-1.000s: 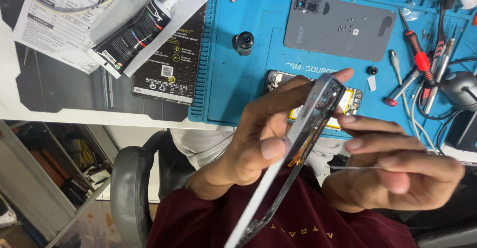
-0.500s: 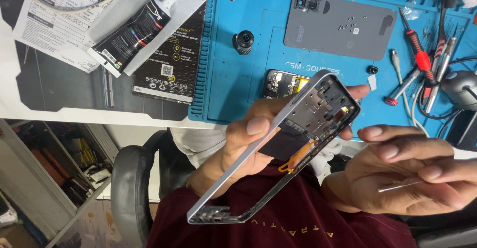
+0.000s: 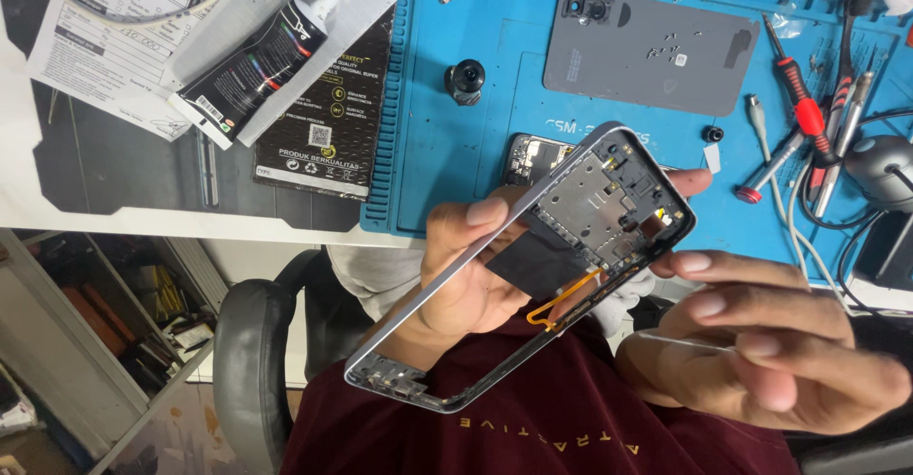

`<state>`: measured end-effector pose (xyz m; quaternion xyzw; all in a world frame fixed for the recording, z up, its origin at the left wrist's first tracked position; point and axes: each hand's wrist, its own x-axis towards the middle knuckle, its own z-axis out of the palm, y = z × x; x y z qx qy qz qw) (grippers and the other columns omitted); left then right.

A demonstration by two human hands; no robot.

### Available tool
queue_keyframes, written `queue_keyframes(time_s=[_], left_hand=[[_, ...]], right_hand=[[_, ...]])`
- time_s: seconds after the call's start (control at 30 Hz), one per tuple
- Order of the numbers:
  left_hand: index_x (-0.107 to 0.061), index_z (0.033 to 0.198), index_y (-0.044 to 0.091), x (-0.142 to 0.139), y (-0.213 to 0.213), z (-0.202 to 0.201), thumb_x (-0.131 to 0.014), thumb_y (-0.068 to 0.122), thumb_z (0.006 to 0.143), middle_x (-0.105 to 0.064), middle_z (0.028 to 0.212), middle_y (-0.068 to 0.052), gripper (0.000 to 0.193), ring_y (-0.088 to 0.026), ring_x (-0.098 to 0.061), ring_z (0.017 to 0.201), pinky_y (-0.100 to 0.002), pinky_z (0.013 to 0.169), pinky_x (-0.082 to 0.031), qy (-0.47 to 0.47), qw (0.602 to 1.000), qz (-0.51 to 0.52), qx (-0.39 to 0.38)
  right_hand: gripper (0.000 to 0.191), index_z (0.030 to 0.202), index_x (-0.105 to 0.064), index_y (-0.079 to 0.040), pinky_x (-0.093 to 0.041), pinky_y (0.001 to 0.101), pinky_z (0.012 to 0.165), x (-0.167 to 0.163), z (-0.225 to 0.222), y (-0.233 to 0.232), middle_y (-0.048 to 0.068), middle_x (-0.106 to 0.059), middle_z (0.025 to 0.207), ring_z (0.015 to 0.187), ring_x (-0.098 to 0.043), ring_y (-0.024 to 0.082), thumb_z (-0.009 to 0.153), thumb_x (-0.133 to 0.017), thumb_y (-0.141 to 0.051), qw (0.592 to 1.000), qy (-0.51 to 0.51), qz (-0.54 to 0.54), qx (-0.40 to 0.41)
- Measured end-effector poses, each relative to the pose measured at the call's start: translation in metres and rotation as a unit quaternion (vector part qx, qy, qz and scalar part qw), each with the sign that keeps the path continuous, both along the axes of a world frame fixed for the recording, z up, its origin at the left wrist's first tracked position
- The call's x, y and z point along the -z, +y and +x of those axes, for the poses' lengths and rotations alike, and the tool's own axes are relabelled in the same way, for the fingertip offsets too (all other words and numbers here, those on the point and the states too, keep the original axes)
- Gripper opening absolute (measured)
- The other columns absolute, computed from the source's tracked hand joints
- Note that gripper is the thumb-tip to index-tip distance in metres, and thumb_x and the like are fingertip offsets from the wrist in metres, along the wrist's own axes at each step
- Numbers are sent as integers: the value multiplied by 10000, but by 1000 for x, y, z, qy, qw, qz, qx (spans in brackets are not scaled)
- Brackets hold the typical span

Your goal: The person works on a disassembled smartphone at a repair bench. They handle the phone frame and midframe, apply adhesive from a tube, press the frame and screen assembly together, scrape along the edges with a small red tool, and finally cure the adhesive with a handheld UV lamp.

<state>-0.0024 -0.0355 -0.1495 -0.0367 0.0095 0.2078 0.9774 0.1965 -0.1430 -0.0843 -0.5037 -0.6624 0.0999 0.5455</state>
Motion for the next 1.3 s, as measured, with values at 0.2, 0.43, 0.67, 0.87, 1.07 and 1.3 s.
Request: queue_keyframes(time_s=[0.2, 0.43, 0.67, 0.87, 1.07, 1.3], left_hand=[[-453, 1534, -67, -18, 12, 15, -563, 568, 1020, -407, 1569, -278, 824, -300, -529, 1375, -386, 1117, -502, 9, 991, 135, -16], [-481, 1461, -95, -33, 20, 24, -583, 607, 998, -395, 1597, -314, 847, -350, -427, 1452, -505, 1222, -389, 72, 959, 267, -63], [-510, 1457, -101, -38, 22, 18, -559, 612, 1042, -482, 1573, -255, 827, -307, -498, 1392, -432, 1216, -405, 120, 917, 368, -100], [-502, 1463, -90, -38, 23, 18, -571, 582, 1048, -492, 1564, -248, 793, -297, -498, 1406, -435, 1228, -400, 127, 908, 385, -107], [-523, 1455, -65, -36, 23, 18, -572, 546, 1049, -501, 1561, -235, 735, -291, -508, 1396, -433, 1216, -410, 131, 902, 395, -113], [-519, 1466, -56, -35, 22, 18, -565, 570, 1051, -508, 1550, -201, 753, -251, -521, 1365, -403, 1192, -429, 136, 899, 399, -117]], right_hand=[[335, 908, -475, 18, -684, 514, 816, -5, -5, -6, 207, -674, 914, 978, -742, 438, 997, -593, -283, 999, 4, -39, 17], [312, 936, -515, 46, -667, 542, 853, -13, -6, -3, 223, -675, 876, 981, -729, 479, 943, -694, -209, 996, -19, -91, 4], [318, 979, -503, 42, -677, 517, 840, -5, -9, -2, 209, -679, 859, 958, -754, 441, 962, -676, -224, 997, 6, -73, 29], [305, 997, -494, 32, -670, 500, 844, -7, -8, 1, 210, -687, 849, 979, -745, 442, 977, -664, -220, 996, -9, -81, 23], [301, 998, -501, 27, -665, 504, 861, -5, -8, 2, 208, -693, 845, 985, -743, 437, 971, -668, -221, 997, -8, -77, 22], [304, 1005, -499, 44, -660, 499, 861, -6, -10, 4, 215, -699, 844, 996, -735, 450, 982, -657, -214, 996, -9, -80, 30]])
